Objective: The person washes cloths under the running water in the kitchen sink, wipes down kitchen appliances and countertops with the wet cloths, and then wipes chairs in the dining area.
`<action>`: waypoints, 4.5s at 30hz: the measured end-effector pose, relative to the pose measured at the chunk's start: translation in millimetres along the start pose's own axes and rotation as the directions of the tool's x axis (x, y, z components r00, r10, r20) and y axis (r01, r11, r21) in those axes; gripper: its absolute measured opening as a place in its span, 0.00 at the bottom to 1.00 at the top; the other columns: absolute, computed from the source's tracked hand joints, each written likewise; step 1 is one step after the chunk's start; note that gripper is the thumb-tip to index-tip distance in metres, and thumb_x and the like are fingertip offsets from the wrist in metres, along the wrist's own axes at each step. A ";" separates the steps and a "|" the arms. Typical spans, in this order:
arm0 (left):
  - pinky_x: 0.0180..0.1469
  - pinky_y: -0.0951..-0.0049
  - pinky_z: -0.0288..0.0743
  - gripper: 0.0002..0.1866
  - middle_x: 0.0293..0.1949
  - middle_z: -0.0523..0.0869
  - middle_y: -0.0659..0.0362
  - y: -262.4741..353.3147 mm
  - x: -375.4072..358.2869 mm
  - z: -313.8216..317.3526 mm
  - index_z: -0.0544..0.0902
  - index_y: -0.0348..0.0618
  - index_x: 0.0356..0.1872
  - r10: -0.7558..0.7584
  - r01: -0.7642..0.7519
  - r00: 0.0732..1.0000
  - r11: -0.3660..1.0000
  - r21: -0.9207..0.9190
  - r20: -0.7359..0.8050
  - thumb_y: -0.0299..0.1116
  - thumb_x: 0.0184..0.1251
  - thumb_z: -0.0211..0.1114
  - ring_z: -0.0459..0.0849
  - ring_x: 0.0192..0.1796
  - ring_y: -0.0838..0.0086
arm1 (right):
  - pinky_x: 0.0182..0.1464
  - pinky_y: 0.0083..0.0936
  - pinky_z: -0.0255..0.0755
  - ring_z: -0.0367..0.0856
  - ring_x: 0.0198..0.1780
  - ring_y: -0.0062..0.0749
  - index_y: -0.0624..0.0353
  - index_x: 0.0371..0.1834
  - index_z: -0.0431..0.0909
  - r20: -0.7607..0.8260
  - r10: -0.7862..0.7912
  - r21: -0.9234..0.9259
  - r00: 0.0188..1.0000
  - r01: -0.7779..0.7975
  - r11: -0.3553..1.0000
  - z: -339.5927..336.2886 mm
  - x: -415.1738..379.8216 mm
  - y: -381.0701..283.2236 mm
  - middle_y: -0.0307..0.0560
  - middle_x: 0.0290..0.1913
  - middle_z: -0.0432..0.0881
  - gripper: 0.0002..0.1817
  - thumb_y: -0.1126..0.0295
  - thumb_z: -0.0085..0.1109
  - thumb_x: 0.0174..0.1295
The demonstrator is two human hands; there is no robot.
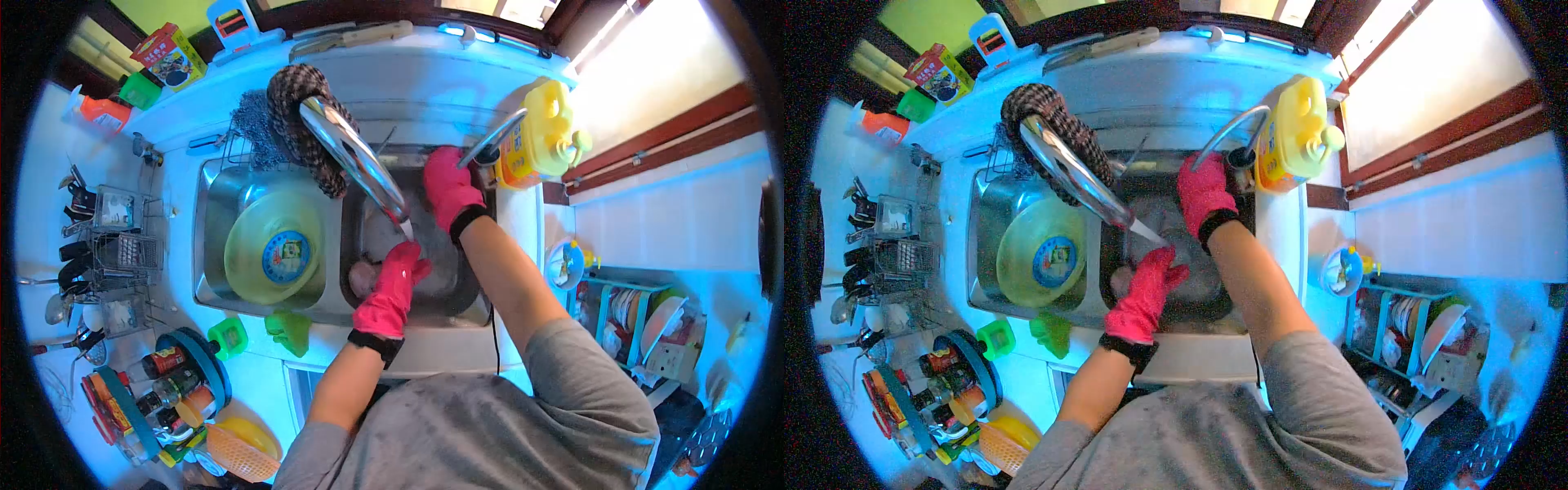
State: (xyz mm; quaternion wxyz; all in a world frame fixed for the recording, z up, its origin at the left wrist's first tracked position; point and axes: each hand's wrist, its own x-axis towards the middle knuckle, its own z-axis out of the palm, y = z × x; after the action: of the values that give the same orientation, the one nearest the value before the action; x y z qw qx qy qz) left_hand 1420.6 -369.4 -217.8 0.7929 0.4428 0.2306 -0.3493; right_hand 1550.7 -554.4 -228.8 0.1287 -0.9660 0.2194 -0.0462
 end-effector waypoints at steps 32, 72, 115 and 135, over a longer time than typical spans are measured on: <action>0.52 0.65 0.74 0.20 0.44 0.84 0.45 -6.4 26.4 11.2 0.78 0.36 0.51 0.547 -0.475 0.824 0.526 0.705 0.147 0.39 0.62 0.66 0.83 0.48 0.57 | 0.47 0.44 0.77 0.80 0.49 0.54 0.62 0.37 0.81 0.087 -0.420 0.256 0.903 0.387 0.886 6.0 13.3 -50.5 0.63 0.45 0.80 0.11 0.69 0.52 0.58; 0.50 0.67 0.75 0.27 0.54 0.76 0.59 26.3 -0.5 -14.2 0.70 0.47 0.64 0.407 -0.526 0.849 0.599 0.604 0.337 0.36 0.63 0.65 0.77 0.47 0.71 | 0.45 0.29 0.72 0.78 0.42 0.31 0.59 0.36 0.77 -0.385 0.107 0.807 0.917 0.279 0.521 -72.7 -52.5 -18.7 0.46 0.40 0.80 0.03 0.76 0.54 0.61; 0.57 0.63 0.75 0.24 0.56 0.74 0.52 -17.9 17.3 -53.1 0.71 0.40 0.60 0.523 -0.668 0.713 0.303 0.680 0.467 0.31 0.64 0.63 0.77 0.55 0.60 | 0.60 0.36 0.67 0.73 0.61 0.45 0.62 0.59 0.70 0.359 -0.600 0.554 0.715 0.354 0.753 -52.3 -11.9 -26.5 0.55 0.58 0.76 0.19 0.62 0.41 0.72; 0.55 0.72 0.71 0.19 0.47 0.82 0.59 58.3 -41.1 23.1 0.76 0.40 0.57 0.503 -0.624 0.778 0.553 0.552 0.376 0.34 0.67 0.62 0.79 0.48 0.74 | 0.42 0.23 0.77 0.79 0.43 0.23 0.60 0.49 0.75 0.249 -0.708 0.961 0.661 -0.258 0.097 -187.4 -97.4 -7.5 0.42 0.41 0.81 0.13 0.63 0.55 0.68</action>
State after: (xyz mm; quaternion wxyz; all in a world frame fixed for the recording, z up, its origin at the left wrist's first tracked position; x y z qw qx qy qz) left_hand 1439.4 -353.7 -147.0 0.6740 0.7068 -0.1307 -0.1703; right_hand 1438.9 -548.2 -49.6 0.7827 -0.5905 -0.1070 0.1651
